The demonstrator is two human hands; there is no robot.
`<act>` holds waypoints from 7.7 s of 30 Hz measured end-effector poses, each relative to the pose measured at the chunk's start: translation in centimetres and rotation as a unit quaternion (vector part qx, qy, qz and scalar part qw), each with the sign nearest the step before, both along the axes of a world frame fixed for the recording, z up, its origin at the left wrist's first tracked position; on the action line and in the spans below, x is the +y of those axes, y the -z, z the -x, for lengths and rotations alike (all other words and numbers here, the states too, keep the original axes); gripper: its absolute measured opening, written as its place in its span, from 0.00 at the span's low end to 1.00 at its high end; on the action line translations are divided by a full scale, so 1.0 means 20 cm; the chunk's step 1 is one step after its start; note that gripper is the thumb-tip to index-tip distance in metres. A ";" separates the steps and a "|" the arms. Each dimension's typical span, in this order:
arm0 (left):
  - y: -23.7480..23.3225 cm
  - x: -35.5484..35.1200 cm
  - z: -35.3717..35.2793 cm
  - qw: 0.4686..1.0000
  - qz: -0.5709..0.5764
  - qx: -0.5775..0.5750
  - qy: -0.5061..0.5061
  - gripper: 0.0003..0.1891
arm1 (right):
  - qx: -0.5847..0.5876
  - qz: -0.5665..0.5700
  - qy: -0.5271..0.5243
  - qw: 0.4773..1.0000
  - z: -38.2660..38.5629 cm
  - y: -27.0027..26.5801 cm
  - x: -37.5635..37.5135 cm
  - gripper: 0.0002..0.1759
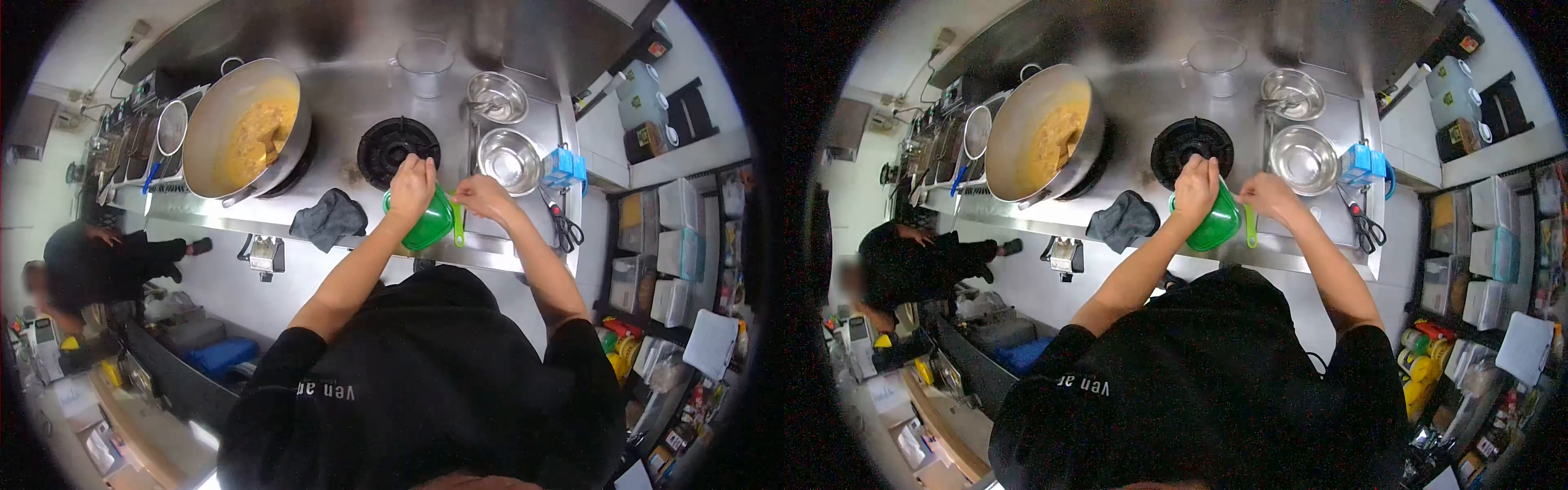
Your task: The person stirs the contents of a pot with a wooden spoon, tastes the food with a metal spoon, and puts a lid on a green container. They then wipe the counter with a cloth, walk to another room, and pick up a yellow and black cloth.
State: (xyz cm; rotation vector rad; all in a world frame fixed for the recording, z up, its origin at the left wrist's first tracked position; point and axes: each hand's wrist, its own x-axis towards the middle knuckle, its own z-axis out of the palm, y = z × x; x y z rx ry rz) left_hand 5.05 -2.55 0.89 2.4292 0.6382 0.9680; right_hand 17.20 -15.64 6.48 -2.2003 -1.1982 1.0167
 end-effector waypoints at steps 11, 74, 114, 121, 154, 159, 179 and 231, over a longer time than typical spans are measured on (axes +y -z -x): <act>-0.01 0.00 0.01 0.999 -0.001 0.041 -0.007 0.17 | 0.015 -0.206 -0.028 0.978 0.08 0.23 -0.11 0.19; -0.60 0.42 2.11 0.568 0.502 -0.619 -0.205 0.39 | 0.348 -0.019 -0.032 0.937 0.36 0.08 0.11 0.28; -0.30 1.08 2.79 0.517 0.594 -0.562 -0.254 0.53 | 0.098 -0.012 -0.030 0.995 -0.04 0.28 -0.25 0.30; -0.56 1.03 2.35 0.708 0.529 -0.449 -0.132 0.54 | 0.076 -0.080 0.102 0.989 -0.19 0.35 -0.39 0.21; 0.44 0.49 1.61 0.830 0.463 -0.040 -0.309 0.27 | -0.321 -0.294 -0.263 0.861 1.00 -0.23 1.33 0.17; -0.04 0.56 1.95 0.648 0.674 -0.315 -0.163 0.24 | -0.425 -0.283 -0.228 0.829 1.05 -0.30 1.60 0.10; -0.51 0.99 2.75 0.758 0.306 -0.273 -0.507 0.38 | -0.441 -0.046 -0.202 0.873 1.10 -0.59 1.50 0.12; -0.50 1.11 1.76 0.985 0.104 0.092 -0.097 0.27 | -0.496 0.003 -0.259 0.829 1.15 -0.47 1.78 0.12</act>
